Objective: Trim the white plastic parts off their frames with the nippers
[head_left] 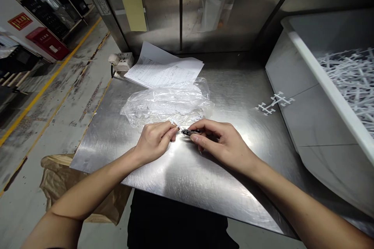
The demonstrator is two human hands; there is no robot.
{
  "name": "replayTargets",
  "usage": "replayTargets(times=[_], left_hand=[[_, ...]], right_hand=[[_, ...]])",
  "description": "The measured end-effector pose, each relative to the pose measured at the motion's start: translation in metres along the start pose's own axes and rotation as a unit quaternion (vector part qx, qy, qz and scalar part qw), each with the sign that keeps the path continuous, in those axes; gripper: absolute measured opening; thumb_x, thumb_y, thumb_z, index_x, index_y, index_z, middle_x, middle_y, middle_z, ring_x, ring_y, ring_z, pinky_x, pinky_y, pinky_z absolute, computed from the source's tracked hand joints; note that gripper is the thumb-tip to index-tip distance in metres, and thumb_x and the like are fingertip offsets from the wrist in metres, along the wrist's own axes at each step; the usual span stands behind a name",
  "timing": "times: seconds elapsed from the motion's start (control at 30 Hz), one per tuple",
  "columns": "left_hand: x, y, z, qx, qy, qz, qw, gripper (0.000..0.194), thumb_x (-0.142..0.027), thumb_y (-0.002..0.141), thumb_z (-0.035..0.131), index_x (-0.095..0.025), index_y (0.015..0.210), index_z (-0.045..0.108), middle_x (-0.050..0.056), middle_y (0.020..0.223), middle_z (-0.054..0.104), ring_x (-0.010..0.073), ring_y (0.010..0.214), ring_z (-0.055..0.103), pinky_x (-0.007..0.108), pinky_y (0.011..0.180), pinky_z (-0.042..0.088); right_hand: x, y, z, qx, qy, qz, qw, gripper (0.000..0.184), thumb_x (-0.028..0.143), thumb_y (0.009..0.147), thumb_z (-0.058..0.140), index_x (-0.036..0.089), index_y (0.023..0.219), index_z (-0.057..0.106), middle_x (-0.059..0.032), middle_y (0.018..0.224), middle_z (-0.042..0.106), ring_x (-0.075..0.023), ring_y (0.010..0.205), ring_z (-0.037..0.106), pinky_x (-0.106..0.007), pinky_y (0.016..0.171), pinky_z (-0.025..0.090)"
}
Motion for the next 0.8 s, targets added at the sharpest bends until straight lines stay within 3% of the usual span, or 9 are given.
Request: replayTargets(times=[0.47, 0.8], left_hand=[[-0.002, 0.000, -0.002, -0.013, -0.002, 0.013, 1.000, 0.033, -0.025, 0.114, 0.054, -0.019, 0.084, 0.067, -0.001, 0.075, 0.070, 0.0122, 0.068, 0.066, 0.026, 0.070, 0.047], [0.004, 0.000, 0.001, -0.002, -0.002, -0.027, 1.000, 0.035, -0.029, 0.113, 0.054, -0.019, 0.083, 0.067, -0.002, 0.070, 0.069, 0.0115, 0.063, 0.064, 0.026, 0.068, 0.046]], right_hand=[[0.004, 0.000, 0.000, 0.004, -0.008, -0.014, 1.000, 0.017, 0.036, 0.100, 0.077, 0.022, 0.108, 0.082, -0.0022, 0.080, 0.078, -0.0194, 0.071, 0.070, -0.032, 0.062, 0.050], [-0.013, -0.001, 0.012, -0.014, 0.113, 0.055, 0.992, 0.022, 0.041, 0.098, 0.078, 0.020, 0.103, 0.079, 0.0002, 0.073, 0.072, -0.0162, 0.058, 0.069, -0.032, 0.059, 0.056]])
Point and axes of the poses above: each hand's wrist, its own y-axis towards the middle knuckle, its own z-axis out of the palm, x = y × z, the point moved 9 cm from there along y, towards the middle knuckle
